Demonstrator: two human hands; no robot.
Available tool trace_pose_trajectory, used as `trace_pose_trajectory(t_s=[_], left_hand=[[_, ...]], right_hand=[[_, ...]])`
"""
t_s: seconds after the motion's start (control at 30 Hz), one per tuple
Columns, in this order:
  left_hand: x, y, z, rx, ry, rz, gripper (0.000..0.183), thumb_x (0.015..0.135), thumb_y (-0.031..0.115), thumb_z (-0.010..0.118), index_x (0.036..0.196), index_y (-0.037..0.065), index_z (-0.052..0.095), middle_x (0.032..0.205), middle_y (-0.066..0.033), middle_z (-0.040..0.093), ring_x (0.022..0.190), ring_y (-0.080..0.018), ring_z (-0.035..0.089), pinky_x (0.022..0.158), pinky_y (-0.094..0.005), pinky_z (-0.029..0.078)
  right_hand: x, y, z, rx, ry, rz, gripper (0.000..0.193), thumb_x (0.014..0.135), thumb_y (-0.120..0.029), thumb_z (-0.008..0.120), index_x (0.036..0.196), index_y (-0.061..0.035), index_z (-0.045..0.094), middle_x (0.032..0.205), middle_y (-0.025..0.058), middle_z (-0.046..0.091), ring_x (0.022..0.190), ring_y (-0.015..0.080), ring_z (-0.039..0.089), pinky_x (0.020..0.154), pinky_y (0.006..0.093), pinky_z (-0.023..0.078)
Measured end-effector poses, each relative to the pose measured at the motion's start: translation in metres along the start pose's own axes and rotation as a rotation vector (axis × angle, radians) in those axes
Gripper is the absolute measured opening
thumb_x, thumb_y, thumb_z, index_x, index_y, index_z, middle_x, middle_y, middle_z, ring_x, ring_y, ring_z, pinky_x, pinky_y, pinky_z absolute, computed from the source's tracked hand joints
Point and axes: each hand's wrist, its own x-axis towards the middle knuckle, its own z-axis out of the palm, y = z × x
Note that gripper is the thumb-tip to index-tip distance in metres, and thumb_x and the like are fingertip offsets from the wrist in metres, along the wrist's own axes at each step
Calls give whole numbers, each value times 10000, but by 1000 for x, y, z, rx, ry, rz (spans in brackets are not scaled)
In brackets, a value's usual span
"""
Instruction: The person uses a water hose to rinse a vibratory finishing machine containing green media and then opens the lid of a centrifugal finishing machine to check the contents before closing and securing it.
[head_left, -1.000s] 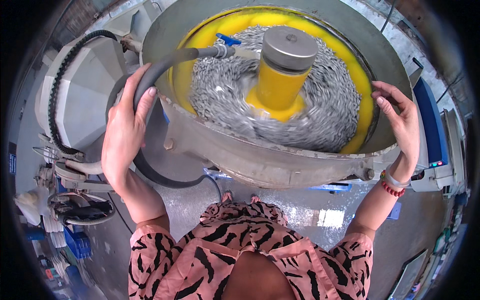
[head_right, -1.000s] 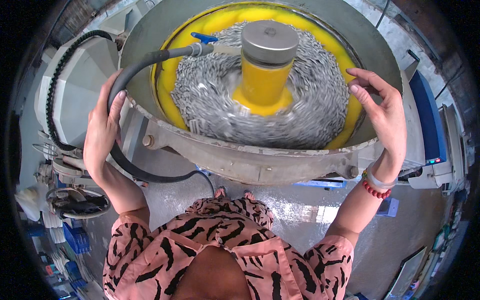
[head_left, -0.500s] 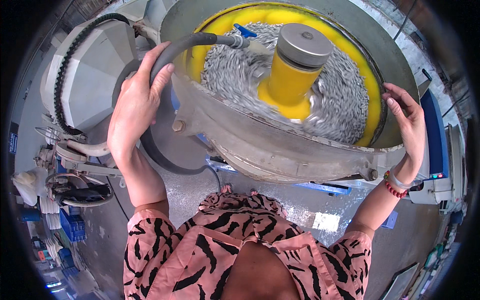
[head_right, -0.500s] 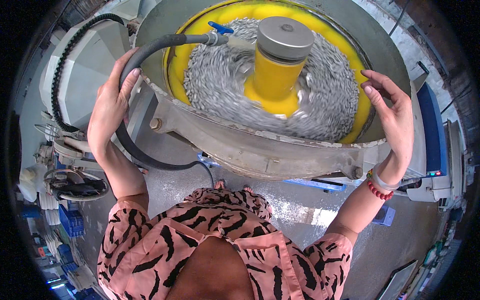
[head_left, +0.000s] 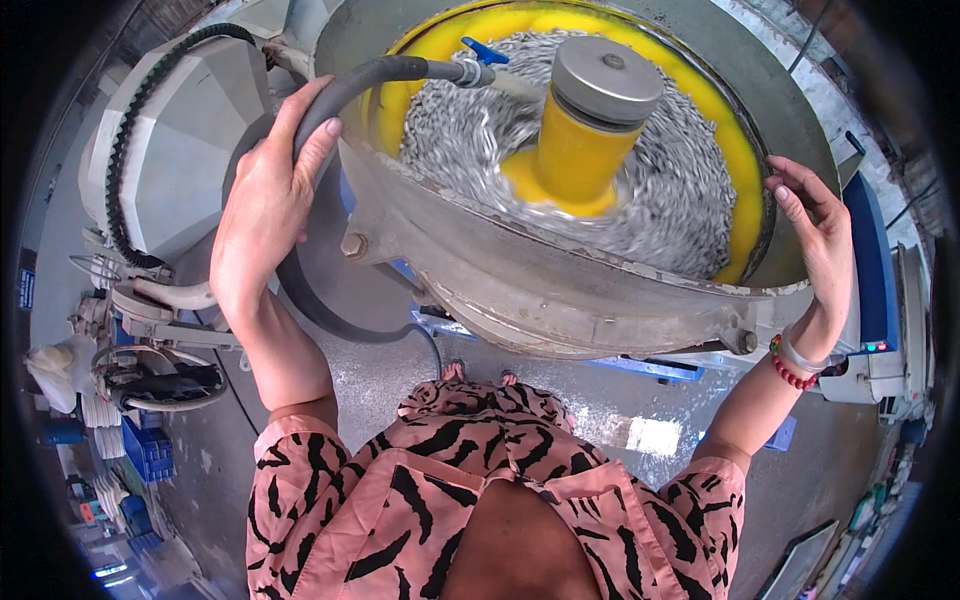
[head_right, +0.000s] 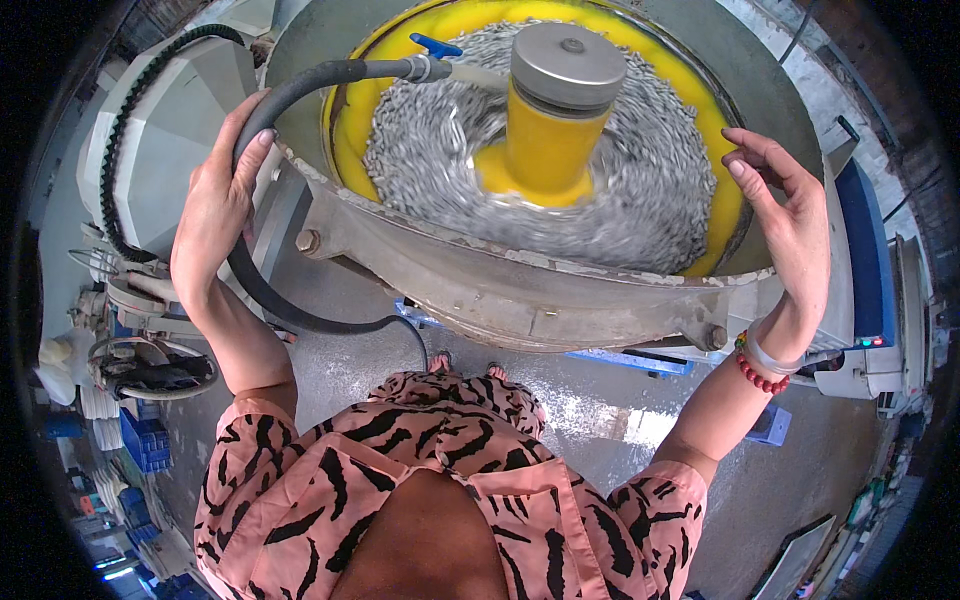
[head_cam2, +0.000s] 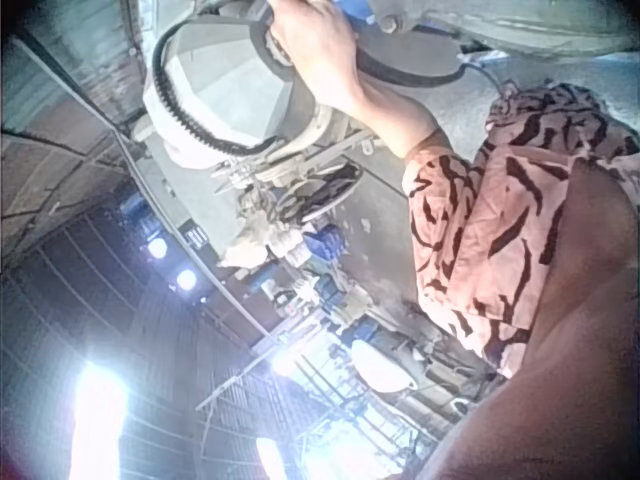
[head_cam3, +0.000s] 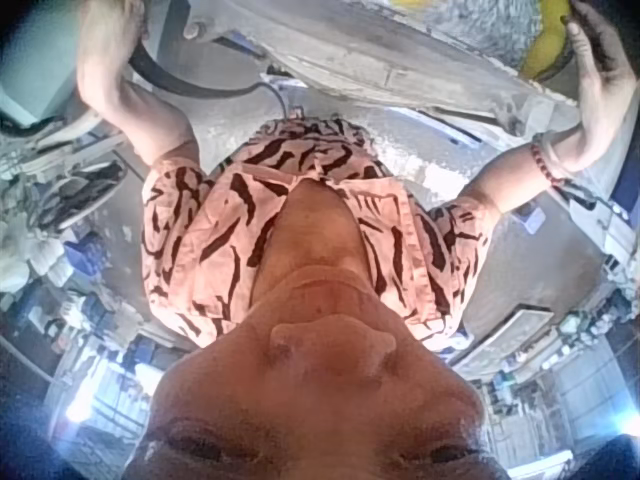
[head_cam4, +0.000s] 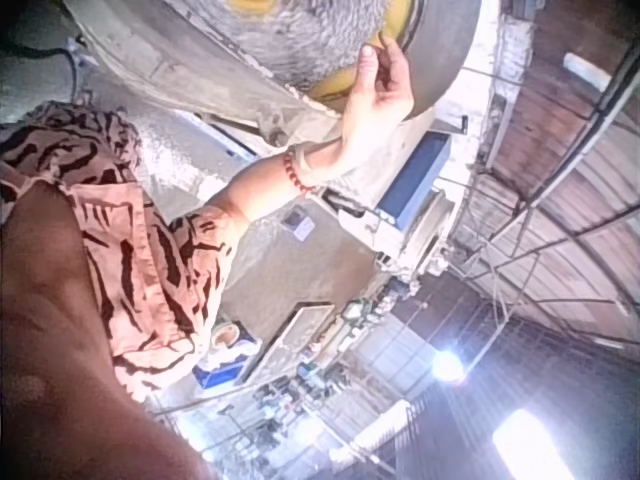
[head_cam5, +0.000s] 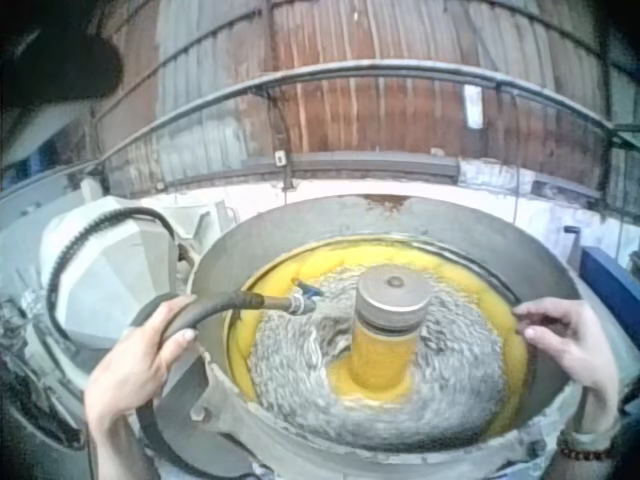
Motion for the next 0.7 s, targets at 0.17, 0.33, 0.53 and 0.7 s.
trace_pose_trajectory(t_s=[0.17, 0.33, 0.53, 0.7], left_hand=[[0, 0, 0, -5, 2, 4, 399, 938, 348, 503, 1293, 169, 471, 589, -81, 511, 418, -142, 463, 406, -313, 399], [0, 0, 1, 3, 14, 2, 397, 938, 347, 502, 1293, 170, 473, 559, -76, 492, 410, -145, 456, 409, -318, 395], [1, -2, 2, -22, 18, 9, 395, 936, 342, 504, 1288, 166, 477, 546, -82, 492, 399, -152, 458, 415, -324, 394], [1, -3, 2, -11, 28, 13, 393, 934, 340, 506, 1286, 167, 478, 543, -81, 490, 395, -154, 455, 418, -326, 397]], right_hand=[[0, -2, 1, 22, 6, 15, 308, 874, -180, 630, 1126, -3, 621, 943, 56, 644, 917, 106, 568, 846, 240, 433], [0, -2, 1, 6, -1, 5, 305, 876, -184, 629, 1126, -9, 623, 940, 54, 643, 916, 104, 566, 845, 240, 430], [0, 0, 0, -1, -12, 19, 307, 878, -190, 626, 1129, -12, 622, 944, 54, 641, 918, 105, 565, 847, 241, 428], [1, -1, 1, 1, -14, 11, 310, 879, -194, 626, 1131, -14, 621, 953, 55, 642, 923, 106, 566, 850, 243, 429]])
